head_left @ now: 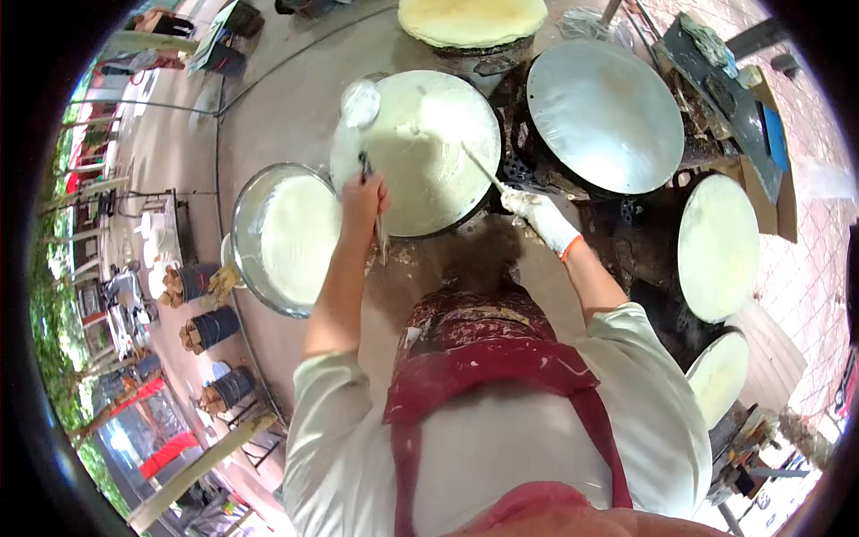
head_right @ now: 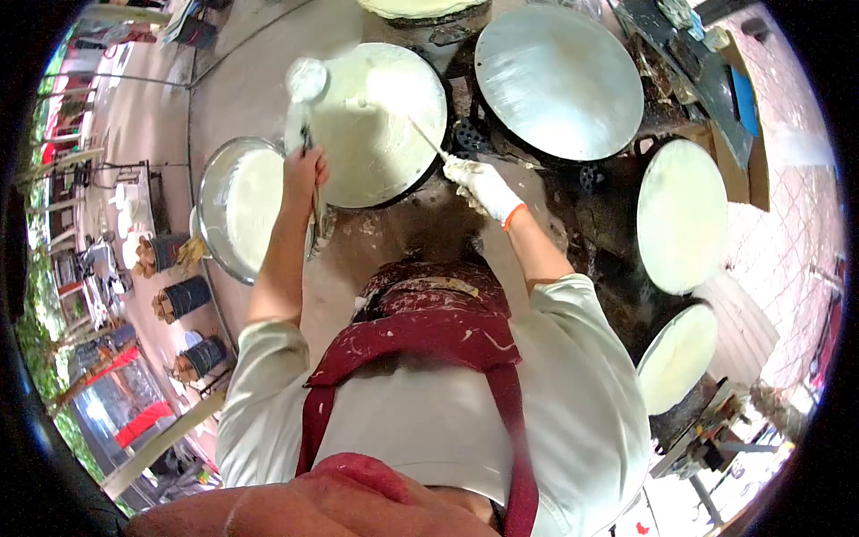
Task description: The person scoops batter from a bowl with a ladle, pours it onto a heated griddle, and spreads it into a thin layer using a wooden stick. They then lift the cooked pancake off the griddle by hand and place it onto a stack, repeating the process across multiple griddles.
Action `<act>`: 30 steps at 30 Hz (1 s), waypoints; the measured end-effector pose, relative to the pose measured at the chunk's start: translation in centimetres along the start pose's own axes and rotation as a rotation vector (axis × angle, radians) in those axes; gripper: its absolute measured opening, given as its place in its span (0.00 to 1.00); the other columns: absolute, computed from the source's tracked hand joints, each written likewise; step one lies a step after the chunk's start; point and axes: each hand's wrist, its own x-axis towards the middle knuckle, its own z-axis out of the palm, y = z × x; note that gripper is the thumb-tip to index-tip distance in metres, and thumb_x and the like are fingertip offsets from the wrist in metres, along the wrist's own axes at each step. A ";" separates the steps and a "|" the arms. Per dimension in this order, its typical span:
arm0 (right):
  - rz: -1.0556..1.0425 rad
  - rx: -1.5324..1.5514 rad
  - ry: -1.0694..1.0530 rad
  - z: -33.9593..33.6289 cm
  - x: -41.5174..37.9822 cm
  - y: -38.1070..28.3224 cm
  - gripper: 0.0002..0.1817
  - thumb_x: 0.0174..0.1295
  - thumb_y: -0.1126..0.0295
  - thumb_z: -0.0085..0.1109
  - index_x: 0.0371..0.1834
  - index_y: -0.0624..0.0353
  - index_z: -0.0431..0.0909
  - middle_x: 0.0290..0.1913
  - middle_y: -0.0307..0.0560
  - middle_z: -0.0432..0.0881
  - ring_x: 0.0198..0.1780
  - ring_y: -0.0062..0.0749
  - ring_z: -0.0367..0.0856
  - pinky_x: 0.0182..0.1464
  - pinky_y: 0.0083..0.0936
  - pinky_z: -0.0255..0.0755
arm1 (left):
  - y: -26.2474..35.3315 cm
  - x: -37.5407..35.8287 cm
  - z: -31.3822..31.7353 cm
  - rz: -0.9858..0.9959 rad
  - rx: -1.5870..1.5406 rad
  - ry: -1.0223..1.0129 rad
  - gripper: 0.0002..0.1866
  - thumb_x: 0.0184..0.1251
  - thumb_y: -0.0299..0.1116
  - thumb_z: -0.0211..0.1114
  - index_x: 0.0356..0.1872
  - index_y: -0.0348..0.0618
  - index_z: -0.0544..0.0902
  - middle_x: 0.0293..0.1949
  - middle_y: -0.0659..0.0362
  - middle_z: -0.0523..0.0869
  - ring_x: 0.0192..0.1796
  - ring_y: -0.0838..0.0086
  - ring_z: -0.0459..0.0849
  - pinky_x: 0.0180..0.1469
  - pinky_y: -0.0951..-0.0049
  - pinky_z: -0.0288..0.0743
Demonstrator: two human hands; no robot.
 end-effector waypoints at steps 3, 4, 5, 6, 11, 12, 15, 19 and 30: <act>0.112 0.027 0.042 1.5 -3.5 -1.3 0.14 0.65 0.71 0.60 0.53 0.62 0.81 0.43 0.36 0.83 0.41 0.16 0.77 0.39 0.14 0.72 | 0.1 5.9 1.8 -0.001 -0.011 -0.161 0.10 0.63 0.29 0.57 0.22 0.41 0.71 0.17 0.63 0.72 0.15 0.78 0.68 0.18 0.76 0.59; -0.057 0.074 0.116 1.4 -3.1 1.2 0.14 0.65 0.73 0.59 0.53 0.63 0.80 0.46 0.39 0.83 0.46 0.18 0.77 0.46 0.15 0.71 | 0.0 6.8 2.0 -0.016 -0.015 -0.209 0.10 0.62 0.28 0.57 0.21 0.41 0.71 0.17 0.63 0.72 0.16 0.78 0.68 0.19 0.76 0.59; -0.225 0.117 0.191 1.5 -2.8 4.0 0.14 0.64 0.76 0.58 0.53 0.65 0.80 0.50 0.42 0.82 0.51 0.21 0.77 0.53 0.16 0.71 | -0.7 7.3 1.6 -0.036 0.031 -0.274 0.10 0.62 0.28 0.58 0.21 0.41 0.71 0.17 0.62 0.72 0.16 0.78 0.69 0.19 0.76 0.59; -0.163 0.292 0.289 2.3 -3.4 4.9 0.14 0.64 0.75 0.59 0.52 0.67 0.79 0.52 0.44 0.81 0.55 0.22 0.76 0.57 0.19 0.70 | -1.7 7.9 1.2 -0.056 0.076 -0.338 0.10 0.61 0.28 0.58 0.20 0.41 0.71 0.17 0.62 0.73 0.16 0.78 0.69 0.19 0.76 0.59; -0.014 0.436 0.206 13.9 -4.3 5.2 0.19 0.65 0.67 0.61 0.56 0.64 0.77 0.30 0.38 0.81 0.32 0.09 0.71 0.28 0.11 0.69 | -4.6 4.8 -1.6 -0.359 -0.181 -0.494 0.08 0.61 0.24 0.54 0.22 0.43 0.70 0.19 0.63 0.70 0.17 0.79 0.65 0.21 0.78 0.58; 0.144 0.312 0.169 14.1 -5.3 3.0 0.18 0.64 0.68 0.62 0.55 0.65 0.78 0.37 0.39 0.83 0.36 0.12 0.74 0.35 0.13 0.72 | -4.7 4.1 -2.7 -0.382 -0.219 -0.486 0.09 0.63 0.26 0.52 0.22 0.45 0.68 0.18 0.65 0.68 0.17 0.80 0.65 0.21 0.78 0.58; -0.307 0.280 0.305 13.8 -4.4 4.8 0.18 0.64 0.67 0.63 0.54 0.65 0.79 0.44 0.40 0.84 0.41 0.19 0.79 0.47 0.15 0.75 | -4.8 1.9 -5.8 -0.458 -0.323 -0.434 0.11 0.69 0.29 0.48 0.23 0.48 0.66 0.18 0.69 0.65 0.17 0.82 0.63 0.21 0.78 0.59; -0.328 0.155 0.333 17.7 -3.2 9.6 0.17 0.65 0.64 0.61 0.53 0.61 0.80 0.41 0.39 0.84 0.32 0.14 0.75 0.37 0.14 0.74 | -5.2 -0.7 -6.8 -0.595 -0.481 -0.381 0.09 0.73 0.32 0.45 0.29 0.46 0.67 0.19 0.69 0.65 0.18 0.82 0.65 0.25 0.75 0.63; -0.115 0.528 0.058 14.0 -2.5 9.3 0.15 0.66 0.71 0.58 0.53 0.69 0.75 0.41 0.38 0.80 0.41 0.19 0.76 0.48 0.15 0.72 | 2.8 0.0 -8.4 -0.363 -0.676 -0.881 0.09 0.77 0.31 0.48 0.33 0.45 0.67 0.18 0.74 0.64 0.13 0.92 0.60 0.18 0.84 0.55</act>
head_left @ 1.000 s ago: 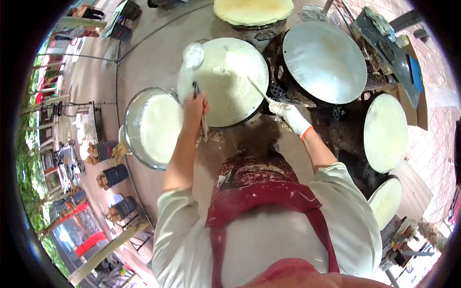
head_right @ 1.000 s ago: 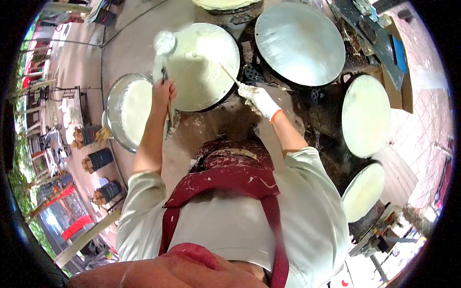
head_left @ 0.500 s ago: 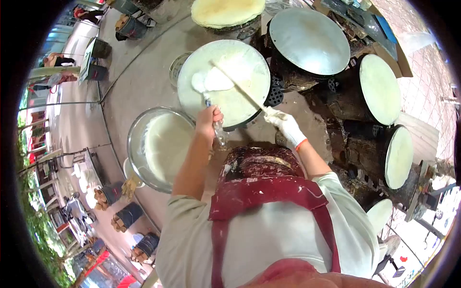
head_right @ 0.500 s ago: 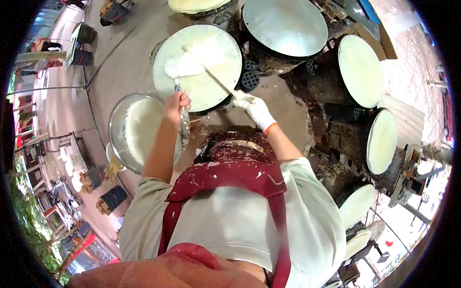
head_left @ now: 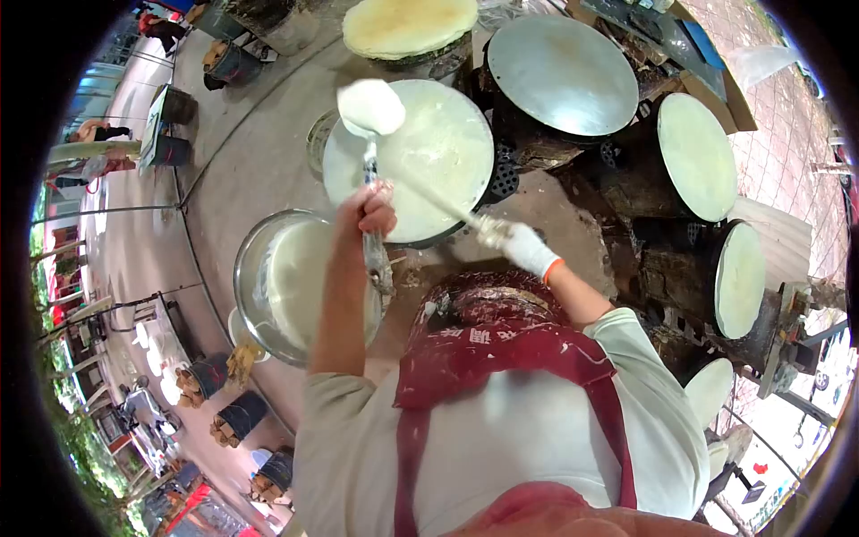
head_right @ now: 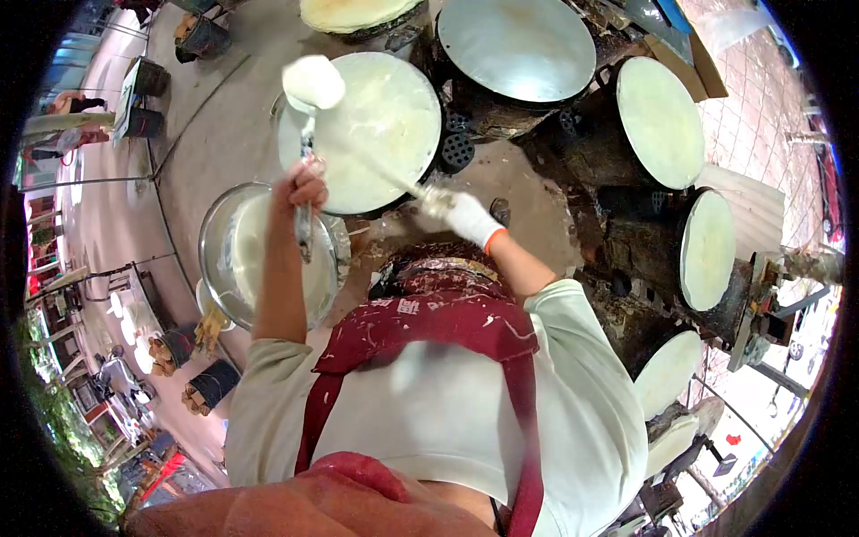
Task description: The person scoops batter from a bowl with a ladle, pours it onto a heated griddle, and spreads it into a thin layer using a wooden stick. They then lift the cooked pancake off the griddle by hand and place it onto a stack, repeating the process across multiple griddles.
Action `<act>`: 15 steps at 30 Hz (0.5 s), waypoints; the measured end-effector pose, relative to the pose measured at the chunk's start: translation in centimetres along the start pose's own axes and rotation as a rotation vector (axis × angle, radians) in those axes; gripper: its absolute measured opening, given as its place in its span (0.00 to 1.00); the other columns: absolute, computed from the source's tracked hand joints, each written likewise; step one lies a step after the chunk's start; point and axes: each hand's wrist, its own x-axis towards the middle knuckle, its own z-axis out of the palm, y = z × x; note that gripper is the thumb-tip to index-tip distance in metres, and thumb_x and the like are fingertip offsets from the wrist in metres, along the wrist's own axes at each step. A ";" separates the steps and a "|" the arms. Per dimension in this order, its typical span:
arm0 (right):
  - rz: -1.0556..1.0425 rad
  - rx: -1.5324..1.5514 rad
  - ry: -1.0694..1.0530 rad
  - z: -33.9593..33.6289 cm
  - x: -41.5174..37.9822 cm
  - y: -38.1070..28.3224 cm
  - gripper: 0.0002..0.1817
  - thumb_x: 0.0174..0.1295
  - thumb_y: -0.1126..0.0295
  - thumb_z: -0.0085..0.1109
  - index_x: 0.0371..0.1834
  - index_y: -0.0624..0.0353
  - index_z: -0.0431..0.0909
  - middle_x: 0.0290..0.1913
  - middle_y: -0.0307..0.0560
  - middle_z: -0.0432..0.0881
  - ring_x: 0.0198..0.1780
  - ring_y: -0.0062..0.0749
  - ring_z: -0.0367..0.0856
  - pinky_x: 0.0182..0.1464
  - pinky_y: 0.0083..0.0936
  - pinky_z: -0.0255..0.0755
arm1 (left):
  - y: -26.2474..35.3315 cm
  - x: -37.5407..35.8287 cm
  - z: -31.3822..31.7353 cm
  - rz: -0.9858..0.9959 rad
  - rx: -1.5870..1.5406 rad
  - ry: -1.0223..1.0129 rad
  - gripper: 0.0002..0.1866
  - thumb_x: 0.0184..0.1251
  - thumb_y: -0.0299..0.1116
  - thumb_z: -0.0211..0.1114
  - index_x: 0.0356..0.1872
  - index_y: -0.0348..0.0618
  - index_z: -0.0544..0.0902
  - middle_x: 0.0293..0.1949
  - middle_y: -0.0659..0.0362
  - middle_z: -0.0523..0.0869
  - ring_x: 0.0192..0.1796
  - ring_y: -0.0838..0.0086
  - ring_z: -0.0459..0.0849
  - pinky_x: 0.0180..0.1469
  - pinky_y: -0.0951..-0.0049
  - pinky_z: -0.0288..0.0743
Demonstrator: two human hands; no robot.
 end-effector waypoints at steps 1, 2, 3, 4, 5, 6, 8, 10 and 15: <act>0.015 -0.311 -0.042 1.7 -2.0 -2.4 0.18 0.66 0.71 0.59 0.56 0.70 0.73 0.40 0.41 0.80 0.41 0.21 0.76 0.48 0.16 0.72 | 1.0 0.8 2.1 0.017 0.058 0.033 0.08 0.77 0.32 0.47 0.34 0.44 0.68 0.18 0.74 0.63 0.13 0.92 0.59 0.18 0.84 0.53; 0.017 -0.622 -0.088 3.4 -4.0 -5.0 0.21 0.65 0.71 0.59 0.60 0.70 0.71 0.39 0.44 0.80 0.40 0.22 0.76 0.48 0.16 0.72 | 1.9 1.9 4.0 0.031 0.118 0.063 0.08 0.77 0.32 0.47 0.35 0.43 0.69 0.18 0.74 0.63 0.13 0.92 0.58 0.18 0.83 0.52; -0.017 -0.619 -0.076 1.9 -3.8 -4.7 0.24 0.62 0.72 0.63 0.61 0.68 0.72 0.39 0.41 0.81 0.40 0.20 0.75 0.49 0.17 0.72 | 2.3 3.3 5.7 0.043 0.180 0.088 0.08 0.77 0.32 0.47 0.37 0.42 0.70 0.18 0.75 0.63 0.12 0.92 0.57 0.18 0.83 0.50; -0.023 -0.443 -0.016 -0.6 -4.3 -5.1 0.24 0.61 0.73 0.64 0.61 0.68 0.72 0.43 0.41 0.82 0.43 0.18 0.76 0.50 0.16 0.71 | 2.5 5.0 7.1 0.035 0.183 0.032 0.09 0.78 0.33 0.45 0.41 0.38 0.71 0.18 0.76 0.63 0.12 0.94 0.56 0.18 0.84 0.47; -0.033 -0.268 0.046 -2.3 -5.4 -7.1 0.25 0.60 0.75 0.65 0.61 0.68 0.73 0.46 0.41 0.82 0.47 0.17 0.77 0.51 0.15 0.70 | 2.6 6.8 8.9 0.038 0.214 0.017 0.10 0.78 0.33 0.45 0.42 0.38 0.71 0.18 0.75 0.63 0.12 0.94 0.56 0.18 0.85 0.47; -0.121 -0.087 0.136 -5.9 -5.6 -7.2 0.26 0.60 0.76 0.64 0.62 0.68 0.72 0.49 0.41 0.82 0.49 0.16 0.77 0.51 0.11 0.70 | 2.3 8.7 10.9 0.040 0.243 -0.002 0.10 0.79 0.33 0.44 0.42 0.37 0.71 0.18 0.75 0.63 0.12 0.94 0.56 0.18 0.85 0.47; -0.254 -0.058 0.403 -11.6 -7.0 -10.2 0.25 0.62 0.80 0.60 0.63 0.69 0.69 0.54 0.43 0.79 0.50 0.19 0.77 0.56 0.12 0.71 | 1.4 13.6 14.5 -0.026 0.229 -0.079 0.11 0.79 0.33 0.44 0.41 0.35 0.70 0.18 0.75 0.63 0.12 0.94 0.55 0.17 0.85 0.46; -0.396 0.239 0.496 -18.4 -7.8 -13.0 0.22 0.64 0.82 0.56 0.62 0.70 0.68 0.62 0.46 0.73 0.56 0.22 0.75 0.61 0.18 0.71 | -0.4 19.7 17.4 -0.071 0.277 -0.163 0.11 0.79 0.33 0.44 0.40 0.36 0.70 0.18 0.74 0.63 0.11 0.94 0.55 0.17 0.85 0.47; -0.651 0.022 0.626 -27.8 -7.5 -22.2 0.28 0.66 0.81 0.54 0.70 0.69 0.62 0.71 0.48 0.64 0.68 0.26 0.65 0.66 0.20 0.64 | -7.3 35.8 21.2 -0.221 0.259 -0.224 0.10 0.79 0.34 0.42 0.37 0.41 0.67 0.19 0.71 0.65 0.13 0.89 0.59 0.21 0.83 0.58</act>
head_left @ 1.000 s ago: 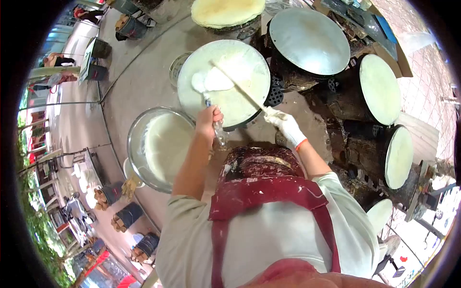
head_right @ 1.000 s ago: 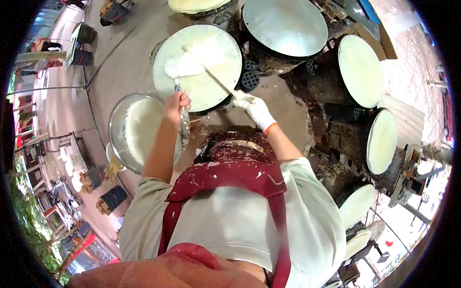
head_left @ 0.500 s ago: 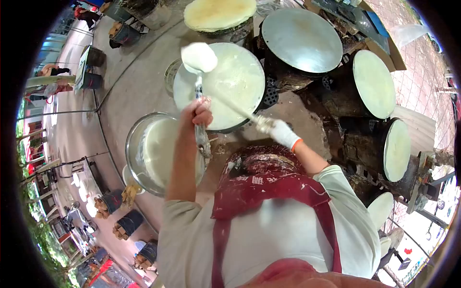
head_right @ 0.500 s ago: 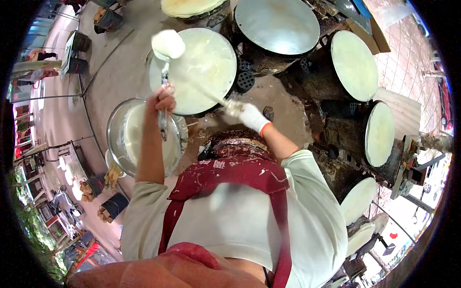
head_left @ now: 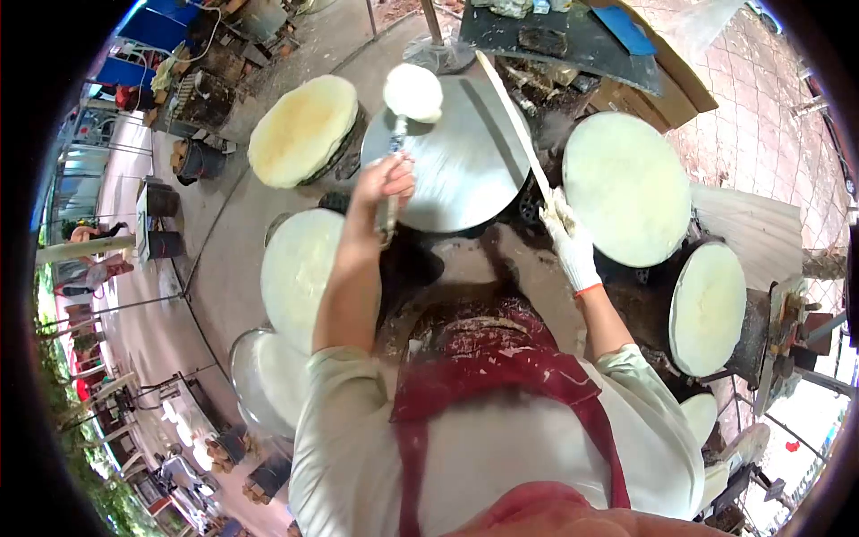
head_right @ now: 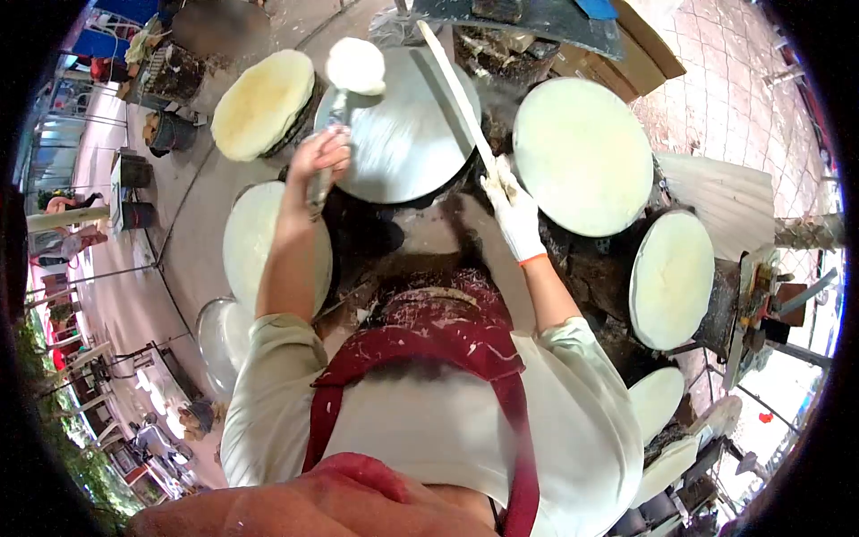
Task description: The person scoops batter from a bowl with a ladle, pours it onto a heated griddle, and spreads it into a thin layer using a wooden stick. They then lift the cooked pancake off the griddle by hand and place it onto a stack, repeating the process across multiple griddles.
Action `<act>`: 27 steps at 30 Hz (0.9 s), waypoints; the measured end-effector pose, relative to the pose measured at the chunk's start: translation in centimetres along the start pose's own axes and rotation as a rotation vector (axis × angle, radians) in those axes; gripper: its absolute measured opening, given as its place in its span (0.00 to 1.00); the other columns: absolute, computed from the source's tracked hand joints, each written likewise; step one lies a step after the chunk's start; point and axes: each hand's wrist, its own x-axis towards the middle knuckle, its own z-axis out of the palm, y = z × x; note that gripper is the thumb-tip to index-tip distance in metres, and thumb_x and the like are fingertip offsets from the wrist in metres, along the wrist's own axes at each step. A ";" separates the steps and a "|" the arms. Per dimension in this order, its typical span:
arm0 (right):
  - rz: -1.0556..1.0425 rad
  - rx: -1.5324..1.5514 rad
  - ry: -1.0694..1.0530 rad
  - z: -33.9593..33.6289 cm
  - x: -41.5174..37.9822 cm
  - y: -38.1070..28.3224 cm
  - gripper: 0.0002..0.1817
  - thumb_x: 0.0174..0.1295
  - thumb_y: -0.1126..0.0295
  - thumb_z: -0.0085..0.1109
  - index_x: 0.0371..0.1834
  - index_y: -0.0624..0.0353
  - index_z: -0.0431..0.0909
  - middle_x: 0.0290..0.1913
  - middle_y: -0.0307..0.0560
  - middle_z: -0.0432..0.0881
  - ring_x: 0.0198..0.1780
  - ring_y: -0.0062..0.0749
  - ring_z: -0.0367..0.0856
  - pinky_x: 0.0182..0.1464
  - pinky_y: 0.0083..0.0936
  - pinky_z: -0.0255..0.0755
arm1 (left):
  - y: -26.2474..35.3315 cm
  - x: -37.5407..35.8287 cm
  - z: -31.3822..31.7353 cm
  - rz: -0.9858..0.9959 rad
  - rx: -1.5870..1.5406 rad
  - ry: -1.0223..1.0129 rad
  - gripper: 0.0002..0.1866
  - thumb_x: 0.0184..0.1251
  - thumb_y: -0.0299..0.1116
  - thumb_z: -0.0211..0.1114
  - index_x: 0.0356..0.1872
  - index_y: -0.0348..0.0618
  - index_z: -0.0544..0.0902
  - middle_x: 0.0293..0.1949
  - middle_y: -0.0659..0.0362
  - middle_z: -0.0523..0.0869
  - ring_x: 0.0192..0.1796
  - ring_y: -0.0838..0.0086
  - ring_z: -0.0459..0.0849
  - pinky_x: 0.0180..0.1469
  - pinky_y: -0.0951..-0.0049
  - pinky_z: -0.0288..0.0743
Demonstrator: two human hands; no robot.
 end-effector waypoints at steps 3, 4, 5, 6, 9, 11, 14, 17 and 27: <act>-0.064 -0.760 -0.052 0.5 4.9 -2.1 0.29 0.69 0.65 0.53 0.72 0.55 0.61 0.61 0.60 0.74 0.58 0.44 0.76 0.56 0.33 0.73 | -4.5 8.4 1.6 0.096 -0.009 0.198 0.09 0.77 0.33 0.47 0.34 0.41 0.68 0.20 0.69 0.67 0.16 0.85 0.65 0.24 0.79 0.63; 0.058 -1.094 -0.108 0.7 5.8 -3.8 0.29 0.70 0.57 0.51 0.73 0.48 0.60 0.53 0.63 0.80 0.51 0.52 0.82 0.50 0.38 0.77 | -5.7 10.1 2.4 0.133 0.001 0.312 0.10 0.75 0.34 0.51 0.33 0.41 0.68 0.19 0.67 0.68 0.17 0.83 0.66 0.24 0.77 0.63; -0.016 -1.374 -0.072 -0.2 7.2 -0.4 0.31 0.69 0.48 0.46 0.75 0.38 0.56 0.37 0.63 0.82 0.36 0.62 0.81 0.38 0.46 0.75 | -6.3 11.0 2.5 0.166 0.120 0.374 0.10 0.74 0.35 0.53 0.33 0.40 0.69 0.19 0.66 0.70 0.18 0.81 0.68 0.25 0.77 0.64; 0.013 -1.517 -0.070 -0.2 7.5 0.5 0.33 0.70 0.49 0.46 0.75 0.42 0.52 0.33 0.59 0.81 0.33 0.60 0.81 0.36 0.49 0.73 | -6.7 11.6 2.6 0.199 0.242 0.433 0.11 0.72 0.36 0.55 0.33 0.40 0.70 0.19 0.65 0.72 0.18 0.80 0.69 0.26 0.76 0.65; 0.100 -1.357 -0.086 -1.0 8.5 1.0 0.29 0.69 0.48 0.45 0.70 0.46 0.62 0.35 0.60 0.82 0.35 0.59 0.81 0.37 0.48 0.74 | -6.1 11.8 2.1 0.257 0.675 0.699 0.11 0.66 0.34 0.60 0.30 0.39 0.71 0.21 0.60 0.74 0.20 0.76 0.73 0.26 0.72 0.67; 0.179 -1.219 -0.092 -0.8 8.7 1.6 0.29 0.69 0.45 0.45 0.63 0.53 0.71 0.36 0.60 0.83 0.37 0.59 0.82 0.39 0.47 0.74 | -6.2 10.9 -2.0 0.466 1.063 0.926 0.10 0.63 0.33 0.62 0.30 0.39 0.72 0.22 0.58 0.75 0.19 0.74 0.74 0.25 0.69 0.69; 0.118 -0.463 -0.066 1.5 9.7 9.6 0.22 0.66 0.50 0.57 0.48 0.57 0.81 0.31 0.52 0.83 0.35 0.36 0.82 0.39 0.32 0.73 | -3.9 7.7 -5.1 0.989 1.080 0.949 0.07 0.66 0.32 0.59 0.34 0.40 0.72 0.21 0.59 0.74 0.15 0.75 0.71 0.19 0.71 0.66; 0.305 -0.325 -0.113 4.1 9.9 5.7 0.19 0.60 0.55 0.66 0.42 0.61 0.83 0.28 0.41 0.81 0.31 0.20 0.75 0.36 0.20 0.71 | -0.9 0.9 -3.0 0.752 0.548 0.769 0.06 0.71 0.31 0.55 0.34 0.42 0.70 0.17 0.62 0.69 0.12 0.79 0.66 0.13 0.76 0.60; 0.666 -0.371 -0.217 9.9 8.6 -1.1 0.14 0.62 0.62 0.66 0.44 0.62 0.82 0.28 0.33 0.79 0.29 0.15 0.71 0.33 0.14 0.66 | -5.6 -13.0 -7.2 0.257 0.433 0.933 0.11 0.71 0.32 0.54 0.27 0.46 0.66 0.12 0.67 0.62 0.10 0.83 0.59 0.11 0.77 0.53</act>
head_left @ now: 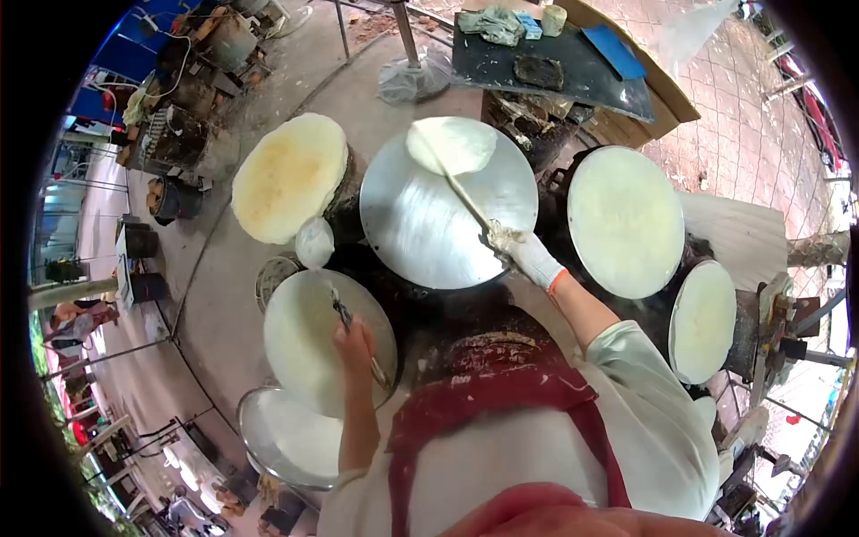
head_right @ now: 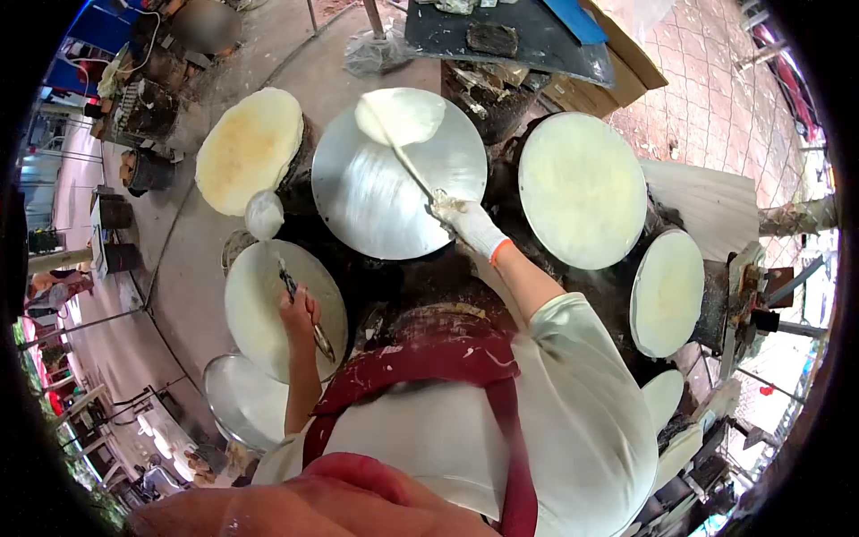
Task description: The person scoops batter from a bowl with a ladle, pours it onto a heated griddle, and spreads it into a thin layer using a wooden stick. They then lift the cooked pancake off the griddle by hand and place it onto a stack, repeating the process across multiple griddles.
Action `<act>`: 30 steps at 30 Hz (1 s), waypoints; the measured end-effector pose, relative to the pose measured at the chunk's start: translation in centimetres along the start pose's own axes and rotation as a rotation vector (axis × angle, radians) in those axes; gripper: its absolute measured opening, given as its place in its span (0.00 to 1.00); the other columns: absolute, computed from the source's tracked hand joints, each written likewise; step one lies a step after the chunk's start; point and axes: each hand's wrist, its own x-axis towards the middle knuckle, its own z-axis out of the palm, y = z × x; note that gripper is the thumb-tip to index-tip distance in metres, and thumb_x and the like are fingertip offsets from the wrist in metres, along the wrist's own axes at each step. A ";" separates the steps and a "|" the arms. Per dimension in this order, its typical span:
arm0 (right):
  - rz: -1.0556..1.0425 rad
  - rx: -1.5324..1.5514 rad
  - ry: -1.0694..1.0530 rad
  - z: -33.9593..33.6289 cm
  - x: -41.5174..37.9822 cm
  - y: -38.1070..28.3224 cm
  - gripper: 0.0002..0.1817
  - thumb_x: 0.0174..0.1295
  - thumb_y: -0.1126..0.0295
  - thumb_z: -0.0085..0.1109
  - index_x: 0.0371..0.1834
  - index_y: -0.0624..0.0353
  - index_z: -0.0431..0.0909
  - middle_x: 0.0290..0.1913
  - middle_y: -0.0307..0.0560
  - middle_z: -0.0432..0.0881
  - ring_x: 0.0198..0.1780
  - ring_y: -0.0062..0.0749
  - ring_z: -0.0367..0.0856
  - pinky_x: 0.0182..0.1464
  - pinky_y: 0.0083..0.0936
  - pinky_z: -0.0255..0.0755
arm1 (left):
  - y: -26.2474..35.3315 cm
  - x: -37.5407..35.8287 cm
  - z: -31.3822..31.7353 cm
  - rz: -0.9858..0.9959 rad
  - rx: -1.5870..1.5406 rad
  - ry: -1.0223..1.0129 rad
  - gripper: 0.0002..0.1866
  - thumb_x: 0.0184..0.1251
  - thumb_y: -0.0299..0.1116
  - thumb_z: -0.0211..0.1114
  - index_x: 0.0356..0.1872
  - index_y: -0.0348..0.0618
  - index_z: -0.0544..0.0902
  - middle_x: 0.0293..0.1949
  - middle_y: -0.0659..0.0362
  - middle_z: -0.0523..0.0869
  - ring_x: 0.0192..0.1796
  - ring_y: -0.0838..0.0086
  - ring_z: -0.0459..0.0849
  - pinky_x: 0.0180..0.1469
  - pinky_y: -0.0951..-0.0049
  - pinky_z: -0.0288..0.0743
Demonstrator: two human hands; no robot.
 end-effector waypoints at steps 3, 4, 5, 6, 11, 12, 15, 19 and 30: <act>-0.350 -0.128 0.062 -3.1 0.5 0.0 0.16 0.62 0.64 0.65 0.46 0.65 0.82 0.31 0.34 0.80 0.34 0.17 0.74 0.38 0.14 0.69 | -0.5 -1.0 -1.3 -0.014 -0.086 -0.021 0.06 0.72 0.29 0.53 0.34 0.40 0.71 0.15 0.65 0.61 0.11 0.80 0.58 0.13 0.76 0.53; -0.454 -0.099 0.094 -4.5 0.4 -0.6 0.17 0.61 0.65 0.66 0.47 0.67 0.81 0.32 0.35 0.81 0.37 0.18 0.75 0.43 0.14 0.69 | -0.2 -1.4 -1.3 -0.024 -0.089 0.021 0.06 0.72 0.29 0.53 0.34 0.40 0.71 0.16 0.65 0.61 0.11 0.80 0.58 0.14 0.76 0.53; -0.474 0.015 0.243 -5.7 2.2 0.6 0.16 0.62 0.64 0.65 0.44 0.68 0.82 0.31 0.34 0.79 0.33 0.17 0.73 0.38 0.15 0.68 | 0.6 -2.0 -1.0 -0.035 -0.095 0.065 0.06 0.72 0.29 0.53 0.35 0.39 0.72 0.16 0.65 0.62 0.12 0.81 0.58 0.14 0.76 0.53; -0.377 -0.048 0.158 -6.4 3.0 0.7 0.16 0.63 0.64 0.64 0.44 0.68 0.82 0.31 0.33 0.79 0.31 0.16 0.71 0.36 0.15 0.67 | 0.8 -2.6 -0.8 -0.054 -0.097 0.107 0.06 0.72 0.29 0.53 0.35 0.39 0.72 0.16 0.65 0.62 0.12 0.81 0.58 0.14 0.76 0.53; -0.063 -0.203 -0.124 -3.1 1.3 -2.1 0.16 0.63 0.61 0.63 0.44 0.64 0.84 0.31 0.36 0.80 0.30 0.18 0.73 0.32 0.18 0.67 | 0.0 -4.3 0.4 -0.061 -0.095 0.138 0.06 0.73 0.30 0.52 0.35 0.39 0.73 0.17 0.65 0.62 0.13 0.81 0.58 0.15 0.77 0.51; -0.281 -0.190 -0.164 -3.9 3.0 -0.5 0.15 0.63 0.62 0.64 0.44 0.65 0.84 0.34 0.39 0.82 0.34 0.21 0.75 0.38 0.20 0.70 | 0.2 -4.6 0.7 -0.069 -0.096 0.142 0.07 0.73 0.30 0.52 0.35 0.39 0.73 0.17 0.66 0.62 0.13 0.81 0.58 0.15 0.77 0.51; -0.325 -0.437 -0.090 -9.3 4.7 -1.5 0.15 0.62 0.65 0.64 0.44 0.64 0.84 0.45 0.45 0.83 0.45 0.28 0.78 0.54 0.21 0.73 | -0.5 -5.5 1.0 -0.032 -0.094 0.114 0.06 0.73 0.29 0.52 0.35 0.39 0.73 0.17 0.66 0.62 0.14 0.82 0.58 0.15 0.78 0.51; -0.388 -0.269 -0.242 -12.0 11.6 -0.8 0.15 0.64 0.63 0.62 0.48 0.61 0.83 0.35 0.38 0.80 0.31 0.20 0.72 0.34 0.14 0.70 | -0.8 -6.3 2.6 -0.056 -0.045 0.182 0.06 0.73 0.29 0.53 0.35 0.39 0.73 0.17 0.67 0.63 0.15 0.82 0.60 0.16 0.79 0.52; -0.266 -0.387 -0.470 -13.7 14.9 -8.1 0.18 0.64 0.70 0.61 0.57 0.64 0.78 0.59 0.43 0.78 0.54 0.23 0.76 0.55 0.20 0.72 | -1.7 -7.8 5.2 -0.134 -0.094 0.228 0.07 0.74 0.31 0.53 0.35 0.39 0.72 0.15 0.65 0.65 0.13 0.81 0.61 0.14 0.78 0.54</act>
